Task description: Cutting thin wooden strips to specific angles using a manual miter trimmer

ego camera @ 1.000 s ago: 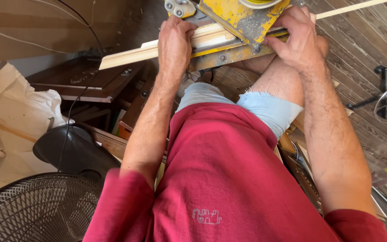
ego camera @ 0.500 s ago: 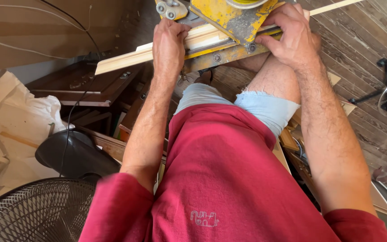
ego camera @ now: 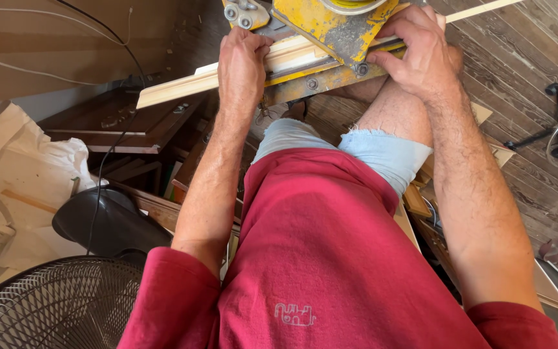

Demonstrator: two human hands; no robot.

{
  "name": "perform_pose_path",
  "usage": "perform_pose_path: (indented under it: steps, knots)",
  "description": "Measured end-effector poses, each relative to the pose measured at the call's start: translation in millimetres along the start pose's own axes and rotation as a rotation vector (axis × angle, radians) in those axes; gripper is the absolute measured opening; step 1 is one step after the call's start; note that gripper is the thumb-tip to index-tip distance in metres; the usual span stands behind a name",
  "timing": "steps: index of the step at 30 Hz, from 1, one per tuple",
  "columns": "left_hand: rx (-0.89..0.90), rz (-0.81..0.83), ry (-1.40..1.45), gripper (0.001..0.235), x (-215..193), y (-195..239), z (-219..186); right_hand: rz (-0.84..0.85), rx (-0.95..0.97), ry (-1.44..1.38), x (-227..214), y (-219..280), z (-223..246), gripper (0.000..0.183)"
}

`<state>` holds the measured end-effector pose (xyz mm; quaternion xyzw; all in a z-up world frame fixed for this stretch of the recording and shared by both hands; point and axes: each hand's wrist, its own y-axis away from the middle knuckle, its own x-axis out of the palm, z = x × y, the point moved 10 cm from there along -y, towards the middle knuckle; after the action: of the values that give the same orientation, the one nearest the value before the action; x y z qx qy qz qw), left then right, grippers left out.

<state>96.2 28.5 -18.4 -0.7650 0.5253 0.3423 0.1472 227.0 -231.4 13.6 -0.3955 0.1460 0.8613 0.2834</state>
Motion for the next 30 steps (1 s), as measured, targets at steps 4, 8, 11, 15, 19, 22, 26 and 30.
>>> perform_pose_path:
  steps: [4,8,11,15,19,22,26,30]
  knots:
    - [0.015,-0.007,0.009,0.013,-0.7,0.7,0.3,-0.009,-0.015,0.007,-0.7,0.1,1.6,0.034]
    - [0.010,-0.010,-0.004,0.014,-0.3,-1.0,1.2,-0.010,-0.017,0.010,-1.7,-1.4,2.0,0.033]
    - [0.020,0.002,-0.026,0.014,3.8,-0.3,5.1,-0.011,-0.007,0.002,-1.3,-0.1,2.4,0.033]
    - [0.091,0.003,-0.089,0.012,5.7,-1.3,4.1,-0.024,-0.017,0.010,-2.1,-0.4,2.5,0.032]
    - [0.095,0.023,-0.107,0.011,5.6,-1.8,1.6,-0.021,-0.015,0.013,-0.6,0.8,-0.5,0.034]
    - [0.079,0.030,-0.089,0.012,6.8,-2.1,6.1,-0.005,0.003,0.006,0.2,-0.2,-0.4,0.032]
    - [0.088,0.037,-0.110,0.011,10.2,-3.7,9.8,0.000,0.008,0.005,0.1,-0.1,-0.9,0.033]
    - [0.073,0.029,-0.124,0.010,9.1,-3.8,9.6,0.009,0.003,0.007,-1.2,-0.7,1.8,0.033]
